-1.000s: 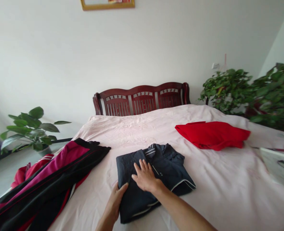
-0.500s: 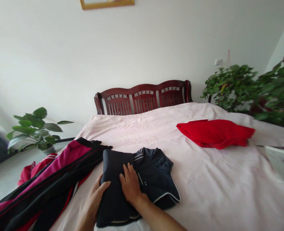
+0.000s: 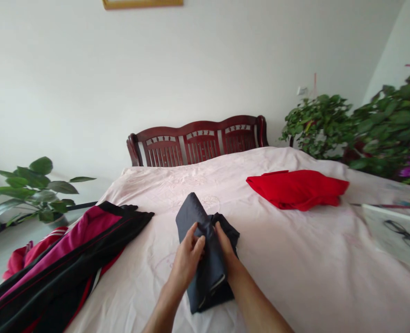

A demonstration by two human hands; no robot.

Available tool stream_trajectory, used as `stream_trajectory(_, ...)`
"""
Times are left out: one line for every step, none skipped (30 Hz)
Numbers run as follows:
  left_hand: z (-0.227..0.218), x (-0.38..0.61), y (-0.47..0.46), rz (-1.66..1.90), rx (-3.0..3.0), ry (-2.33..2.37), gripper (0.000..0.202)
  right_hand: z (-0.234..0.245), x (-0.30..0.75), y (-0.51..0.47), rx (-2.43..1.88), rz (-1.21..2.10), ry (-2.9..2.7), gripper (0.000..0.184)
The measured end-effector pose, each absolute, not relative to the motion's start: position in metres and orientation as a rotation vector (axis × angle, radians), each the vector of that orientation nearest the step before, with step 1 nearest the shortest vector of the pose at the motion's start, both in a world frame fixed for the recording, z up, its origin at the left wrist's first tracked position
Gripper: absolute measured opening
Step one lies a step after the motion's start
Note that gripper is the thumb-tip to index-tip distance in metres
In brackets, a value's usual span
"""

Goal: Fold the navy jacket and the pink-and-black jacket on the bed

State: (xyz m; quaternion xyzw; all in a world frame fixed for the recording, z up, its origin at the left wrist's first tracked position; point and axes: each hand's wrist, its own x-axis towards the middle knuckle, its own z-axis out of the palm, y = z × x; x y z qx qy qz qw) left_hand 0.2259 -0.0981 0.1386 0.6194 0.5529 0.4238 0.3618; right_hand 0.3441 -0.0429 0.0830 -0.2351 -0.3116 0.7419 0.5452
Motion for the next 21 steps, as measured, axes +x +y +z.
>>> stream_trajectory(0.131,0.231,-0.099,1.105,1.72,1.477,0.06,0.085,0.358,-0.043,-0.544,1.783,-0.728,0.059)
stream_trajectory(0.123,0.234,-0.101,1.113,1.842,1.539,0.055,0.087,0.372,-0.044,-0.544,1.813,-0.725,0.054)
stream_trajectory(0.115,0.236,-0.103,1.099,1.946,1.603,0.052,0.089,0.385,-0.045,-0.56,1.839,-0.728,0.05)
stream_trajectory(0.108,0.238,-0.105,1.057,2.023,1.655,0.051,0.09,0.396,-0.046,-0.595,1.849,-0.747,0.047)
stream_trajectory(0.101,0.239,-0.108,0.991,2.073,1.692,0.051,0.091,0.406,-0.046,-0.645,1.84,-0.783,0.046)
stream_trajectory(0.095,0.24,-0.11,0.909,2.105,1.711,0.052,0.092,0.414,-0.045,-0.701,1.808,-0.831,0.048)
stream_trajectory(0.091,0.241,-0.111,0.827,2.128,1.715,0.053,0.091,0.421,-0.042,-0.753,1.759,-0.889,0.053)
stream_trajectory(0.087,0.242,-0.112,0.754,2.15,1.707,0.054,0.089,0.428,-0.039,-0.803,1.707,-0.956,0.059)
stream_trajectory(0.085,0.244,-0.113,0.691,2.178,1.69,0.055,0.086,0.433,-0.033,-0.856,1.649,-1.032,0.063)
stream_trajectory(0.082,0.246,-0.113,0.637,2.213,1.672,0.055,0.083,0.438,-0.027,-0.928,1.574,-1.135,0.065)
stream_trajectory(0.08,0.249,-0.112,0.588,2.248,1.66,0.055,0.078,0.442,-0.02,-1.017,1.478,-1.248,0.066)
stream_trajectory(0.077,0.252,-0.112,0.541,2.281,1.65,0.055,0.073,0.446,-0.013,-1.111,1.371,-1.359,0.065)
stream_trajectory(0.074,0.256,-0.111,0.501,2.309,1.643,0.055,0.069,0.45,-0.006,-1.202,1.264,-1.452,0.065)
stream_trajectory(0.071,0.26,-0.111,0.475,2.329,1.645,0.055,0.065,0.452,0.0,-1.284,1.167,-1.52,0.064)
stream_trajectory(0.067,0.264,-0.11,0.463,2.34,1.655,0.056,0.063,0.454,0.004,-1.351,1.089,-1.559,0.062)
stream_trajectory(0.063,0.268,-0.109,0.463,2.346,1.672,0.056,0.063,0.454,0.006,-1.403,1.028,-1.573,0.06)
stream_trajectory(0.06,0.272,-0.109,0.471,2.35,1.693,0.058,0.065,0.453,0.007,-1.445,0.975,-1.575,0.058)
stream_trajectory(0.057,0.275,-0.109,0.479,2.357,1.712,0.059,0.068,0.45,0.007,-1.481,0.919,-1.577,0.057)
stream_trajectory(0.055,0.279,-0.109,0.488,2.366,1.73,0.06,0.073,0.445,0.005,-1.509,0.845,-1.597,0.056)
stream_trajectory(0.054,0.281,-0.11,0.494,2.377,1.74,0.061,0.079,0.438,0.003,-1.525,0.752,-1.647,0.055)
stream_trajectory(0.054,0.283,-0.111,0.501,2.388,1.743,0.062,0.084,0.431,0.002,-1.532,0.638,-1.73,0.054)
